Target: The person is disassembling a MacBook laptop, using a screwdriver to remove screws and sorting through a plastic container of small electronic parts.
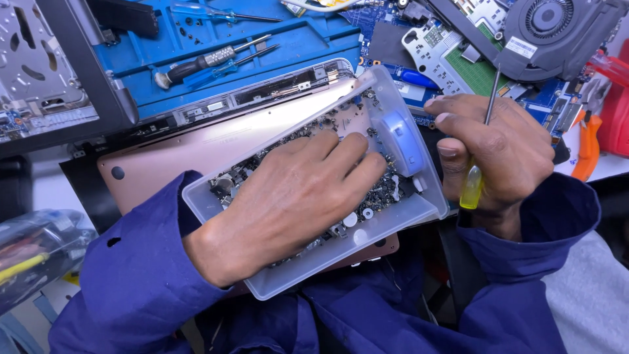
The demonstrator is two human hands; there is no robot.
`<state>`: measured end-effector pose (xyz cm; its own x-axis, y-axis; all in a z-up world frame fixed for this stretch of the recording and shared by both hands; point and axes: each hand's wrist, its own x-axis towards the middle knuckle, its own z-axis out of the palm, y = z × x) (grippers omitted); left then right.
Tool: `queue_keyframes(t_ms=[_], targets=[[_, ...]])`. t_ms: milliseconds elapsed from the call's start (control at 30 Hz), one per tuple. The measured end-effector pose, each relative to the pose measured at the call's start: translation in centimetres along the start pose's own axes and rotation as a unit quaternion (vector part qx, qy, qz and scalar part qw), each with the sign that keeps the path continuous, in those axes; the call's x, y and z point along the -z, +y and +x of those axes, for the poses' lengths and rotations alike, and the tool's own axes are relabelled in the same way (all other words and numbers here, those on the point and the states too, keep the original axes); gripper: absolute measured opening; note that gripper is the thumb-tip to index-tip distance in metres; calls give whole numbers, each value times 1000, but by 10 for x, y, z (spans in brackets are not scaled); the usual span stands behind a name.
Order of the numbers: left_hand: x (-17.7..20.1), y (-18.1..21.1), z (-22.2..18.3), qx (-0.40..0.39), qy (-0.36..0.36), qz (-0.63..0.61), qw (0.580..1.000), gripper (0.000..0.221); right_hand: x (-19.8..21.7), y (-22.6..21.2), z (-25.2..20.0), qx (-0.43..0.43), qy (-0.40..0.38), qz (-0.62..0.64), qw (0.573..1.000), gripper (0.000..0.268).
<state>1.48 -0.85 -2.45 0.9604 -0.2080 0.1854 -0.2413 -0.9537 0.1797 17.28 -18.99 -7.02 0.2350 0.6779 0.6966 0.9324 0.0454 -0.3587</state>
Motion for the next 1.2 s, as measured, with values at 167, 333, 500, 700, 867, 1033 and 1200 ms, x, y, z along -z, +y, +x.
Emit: queue_keyframes(t_ms=[167, 333, 500, 700, 867, 1033, 1200], targets=[[0, 0, 1, -62, -13, -119, 991, 54, -2, -2, 0, -8, 11, 0, 1000, 36], [-3, 0, -3, -88, -43, -26, 995, 11, -6, -2, 1, -14, 22, 10, 1000, 38], [-2, -1, -2, -100, -17, -96, 990, 19, -5, -1, 3, -10, 3, 8, 1000, 35], [-5, 2, -4, -98, -33, -113, 988, 35, -4, -1, 3, -13, -8, 4, 1000, 35], [-2, 1, -3, -74, 5, -99, 992, 38, -7, 1, 3, -13, 1, 12, 1000, 36], [4, -3, 1, -23, 48, -87, 995, 33, -7, 6, 2, 10, 13, 19, 1000, 37], [-2, 0, 0, -87, 13, -103, 991, 16, -3, 4, 5, 11, -14, 11, 1000, 35]])
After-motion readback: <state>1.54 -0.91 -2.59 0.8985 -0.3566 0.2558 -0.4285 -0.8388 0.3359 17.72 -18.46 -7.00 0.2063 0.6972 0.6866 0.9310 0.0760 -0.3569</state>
